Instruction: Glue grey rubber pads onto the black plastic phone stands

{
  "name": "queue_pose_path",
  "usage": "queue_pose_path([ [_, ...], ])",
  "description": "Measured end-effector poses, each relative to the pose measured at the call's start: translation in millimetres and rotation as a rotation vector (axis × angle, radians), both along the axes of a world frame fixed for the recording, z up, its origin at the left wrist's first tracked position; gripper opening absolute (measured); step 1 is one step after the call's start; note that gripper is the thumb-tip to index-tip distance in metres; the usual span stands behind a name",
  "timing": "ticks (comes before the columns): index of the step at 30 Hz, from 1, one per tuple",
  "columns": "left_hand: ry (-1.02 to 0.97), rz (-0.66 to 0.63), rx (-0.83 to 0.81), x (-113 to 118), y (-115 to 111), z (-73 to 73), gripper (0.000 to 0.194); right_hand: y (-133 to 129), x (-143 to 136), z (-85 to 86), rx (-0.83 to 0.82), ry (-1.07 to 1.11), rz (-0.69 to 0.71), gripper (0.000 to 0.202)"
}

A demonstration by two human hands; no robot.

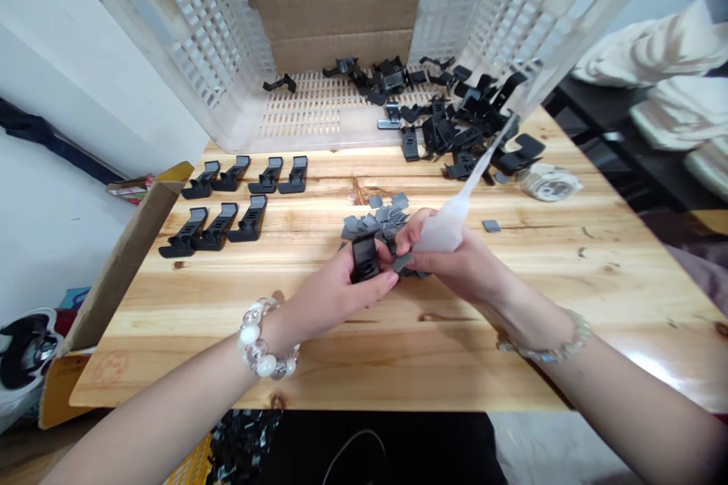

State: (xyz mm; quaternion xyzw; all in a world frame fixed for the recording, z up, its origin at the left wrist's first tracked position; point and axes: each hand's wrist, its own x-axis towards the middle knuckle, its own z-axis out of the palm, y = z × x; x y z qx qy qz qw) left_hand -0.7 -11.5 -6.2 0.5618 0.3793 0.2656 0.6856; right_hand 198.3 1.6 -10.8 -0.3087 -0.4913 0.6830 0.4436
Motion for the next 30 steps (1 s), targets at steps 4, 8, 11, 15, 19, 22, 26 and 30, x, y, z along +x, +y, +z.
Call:
queue_pose_path([
  [4,-0.003,0.000,0.008,0,0,1.2,0.024,0,2,-1.2,0.040,0.000,0.002,0.024],
  [8,-0.062,0.003,-0.026,1,1,1.7,0.022,0,3,-1.4,0.072,0.022,0.009,0.022],
  [11,-0.093,0.008,-0.044,1,1,3.3,0.029,-1,4,0.8,0.074,0.027,0.006,0.021],
  [15,-0.120,0.002,-0.069,-1,0,5.2,0.035,-1,2,4.4,0.035,-0.032,-0.029,0.023],
  [19,-0.122,0.004,-0.107,-3,-3,3.2,0.044,-1,0,5.0,0.004,-0.102,-0.063,0.025],
  [22,-0.043,0.020,-0.017,-2,-5,1.9,0.051,-2,-2,5.9,0.002,-0.136,-0.067,0.024],
  [26,0.017,0.048,0.020,2,-10,4.0,0.061,-6,-6,10.2,0.020,-0.153,-0.064,0.027],
  [30,-0.010,0.022,-0.022,3,-12,4.2,0.061,-9,-9,12.3,0.050,-0.178,-0.071,0.028],
])
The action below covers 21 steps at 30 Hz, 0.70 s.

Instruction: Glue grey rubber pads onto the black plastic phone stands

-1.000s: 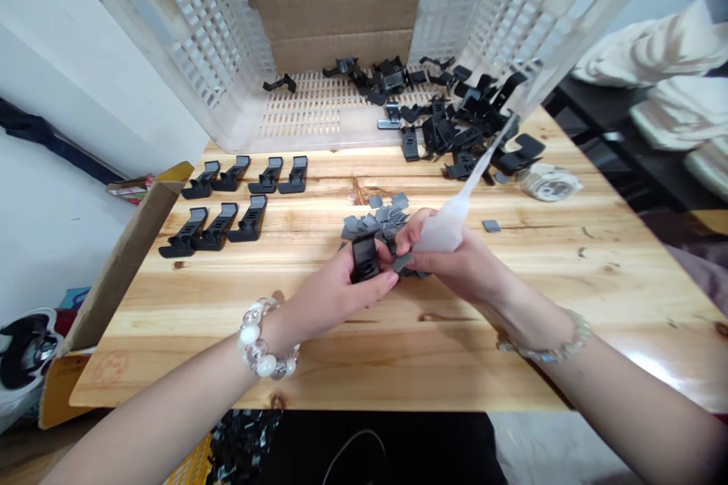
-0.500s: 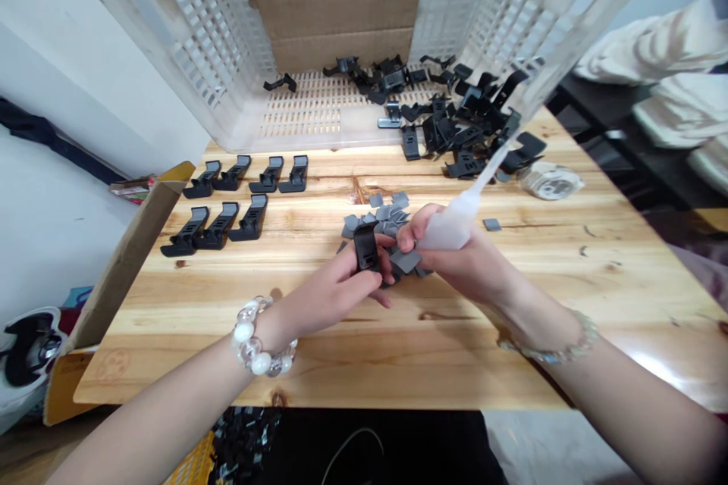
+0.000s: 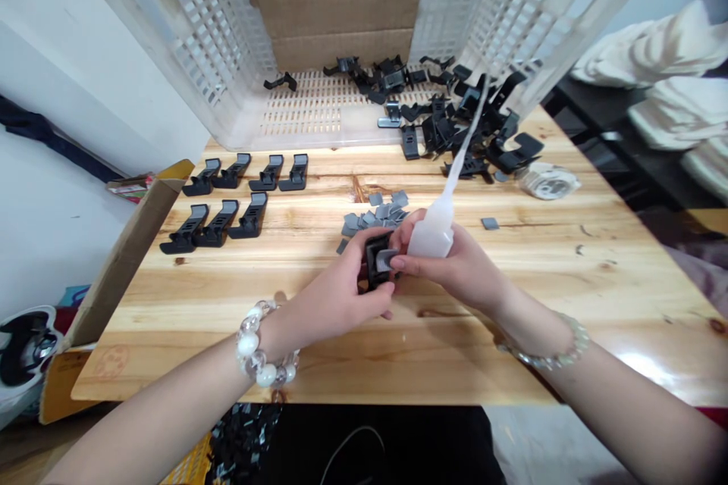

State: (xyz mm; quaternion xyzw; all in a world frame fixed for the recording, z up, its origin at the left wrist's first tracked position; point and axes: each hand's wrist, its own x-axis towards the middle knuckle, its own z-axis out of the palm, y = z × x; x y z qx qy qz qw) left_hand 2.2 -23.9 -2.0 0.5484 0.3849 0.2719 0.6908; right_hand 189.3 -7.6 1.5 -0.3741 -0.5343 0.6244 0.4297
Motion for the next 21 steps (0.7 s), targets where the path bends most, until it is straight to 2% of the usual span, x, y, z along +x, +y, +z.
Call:
queue_pose_path([
  [6,-0.024,-0.032,-0.024,-0.7,0.2,-3.0,0.063,-1.5,-1.2,-0.1,0.070,-0.081,0.017,0.024],
  [10,-0.021,-0.043,0.007,0.7,-0.4,-2.1,0.057,-3.4,-3.4,2.0,0.007,-0.062,-0.008,0.029],
  [15,-0.033,-0.015,0.009,3.0,-1.3,0.7,0.042,-7.1,-7.6,2.8,-0.112,0.015,0.036,0.033],
  [21,-0.090,0.022,-0.080,4.8,3.7,1.6,0.039,-5.5,-7.5,2.3,-0.108,0.025,-0.026,0.036],
])
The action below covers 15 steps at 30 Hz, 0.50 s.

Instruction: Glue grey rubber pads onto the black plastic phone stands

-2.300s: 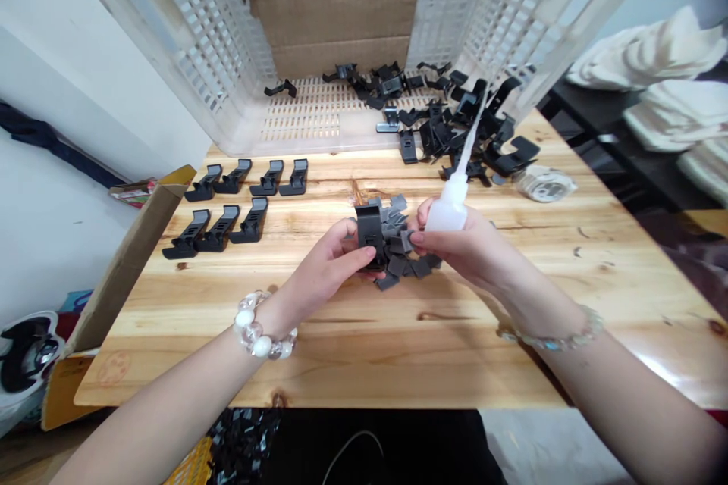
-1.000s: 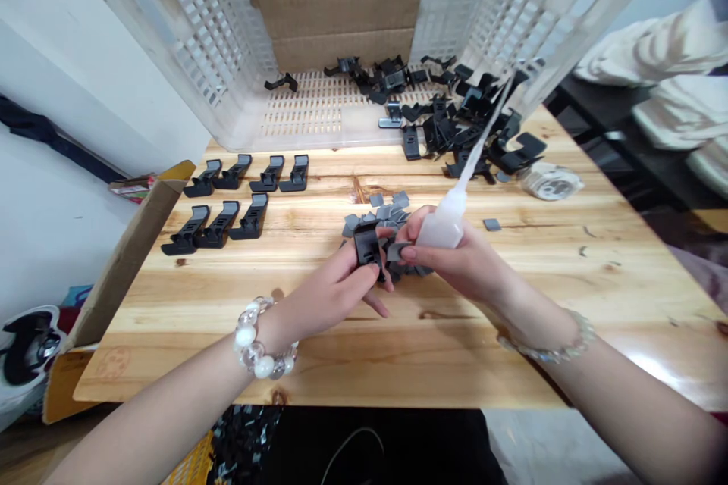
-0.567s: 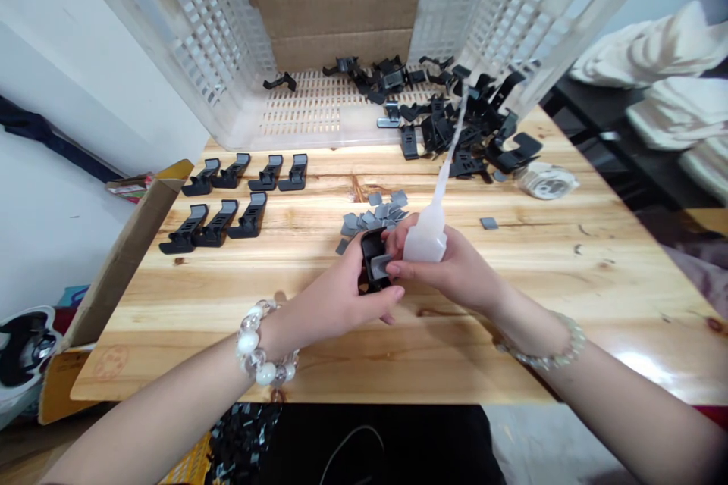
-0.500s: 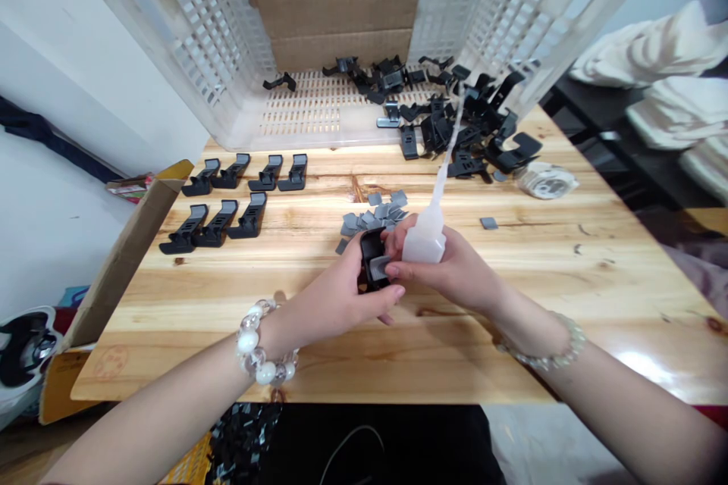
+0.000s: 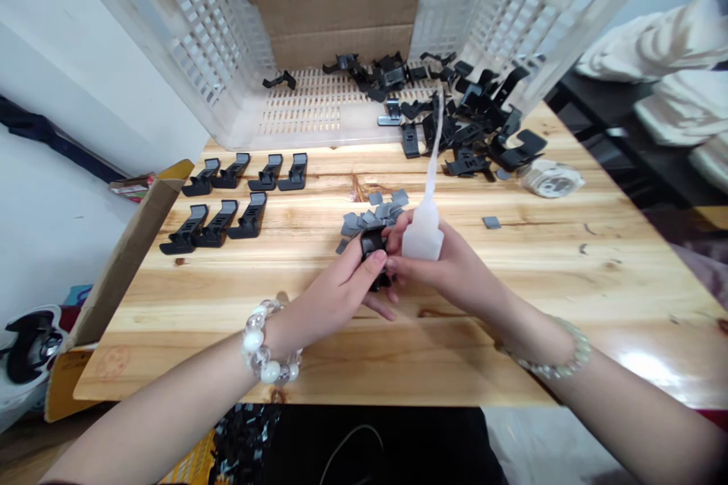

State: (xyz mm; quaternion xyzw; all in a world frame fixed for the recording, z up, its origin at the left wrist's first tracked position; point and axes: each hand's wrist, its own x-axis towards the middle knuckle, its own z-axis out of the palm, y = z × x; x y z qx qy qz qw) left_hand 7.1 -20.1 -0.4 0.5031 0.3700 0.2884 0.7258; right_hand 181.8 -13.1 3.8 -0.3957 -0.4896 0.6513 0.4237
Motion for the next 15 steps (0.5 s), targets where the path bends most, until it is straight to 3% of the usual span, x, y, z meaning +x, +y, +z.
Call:
queue_pose_path([
  [5,-0.069,0.132,-0.095,-3,9,1.7,0.038,13,13,2.0,-0.025,0.009,-0.219,0.038],
  [8,-0.097,0.141,-0.137,-4,11,3.3,0.032,23,23,2.5,-0.026,0.016,-0.373,0.038],
  [15,-0.121,0.129,-0.176,-3,12,2.4,0.028,31,35,8.2,0.001,0.053,-0.335,0.036],
])
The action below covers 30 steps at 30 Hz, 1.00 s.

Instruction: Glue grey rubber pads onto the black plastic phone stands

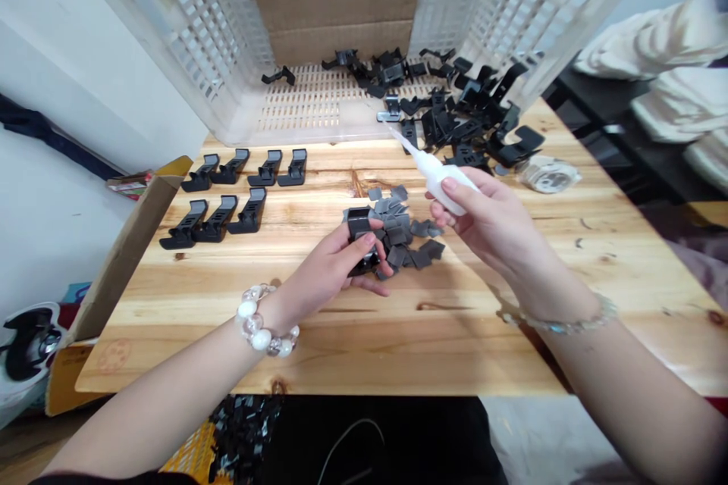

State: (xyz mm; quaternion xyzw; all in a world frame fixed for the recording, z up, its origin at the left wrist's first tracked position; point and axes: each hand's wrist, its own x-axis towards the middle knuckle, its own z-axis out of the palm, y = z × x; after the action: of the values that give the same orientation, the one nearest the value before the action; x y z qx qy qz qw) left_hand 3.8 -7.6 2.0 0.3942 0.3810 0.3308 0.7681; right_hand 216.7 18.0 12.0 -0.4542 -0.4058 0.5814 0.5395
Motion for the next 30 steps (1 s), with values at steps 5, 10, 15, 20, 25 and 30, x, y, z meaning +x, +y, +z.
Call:
queue_pose_path([
  [5,0.003,-0.043,-0.031,-1,3,-0.5,0.028,-1,7,7.2,0.165,0.004,0.002,0.030],
  [10,-0.002,-0.056,-0.046,-3,4,2.1,0.029,2,11,8.6,0.242,0.010,-0.038,0.028],
  [15,-0.011,-0.151,-0.081,-4,4,4.5,0.030,-1,10,11.2,0.277,-0.014,-0.108,0.035],
  [20,-0.029,-0.162,-0.133,-5,5,4.7,0.031,-4,11,14.7,0.309,0.024,-0.125,0.033],
  [25,-0.060,-0.068,-0.159,-4,8,3.0,0.029,-4,15,15.1,0.325,0.002,-0.129,0.031],
  [30,-0.088,0.013,-0.174,-3,11,2.5,0.027,-2,16,13.7,0.325,-0.056,-0.153,0.028],
])
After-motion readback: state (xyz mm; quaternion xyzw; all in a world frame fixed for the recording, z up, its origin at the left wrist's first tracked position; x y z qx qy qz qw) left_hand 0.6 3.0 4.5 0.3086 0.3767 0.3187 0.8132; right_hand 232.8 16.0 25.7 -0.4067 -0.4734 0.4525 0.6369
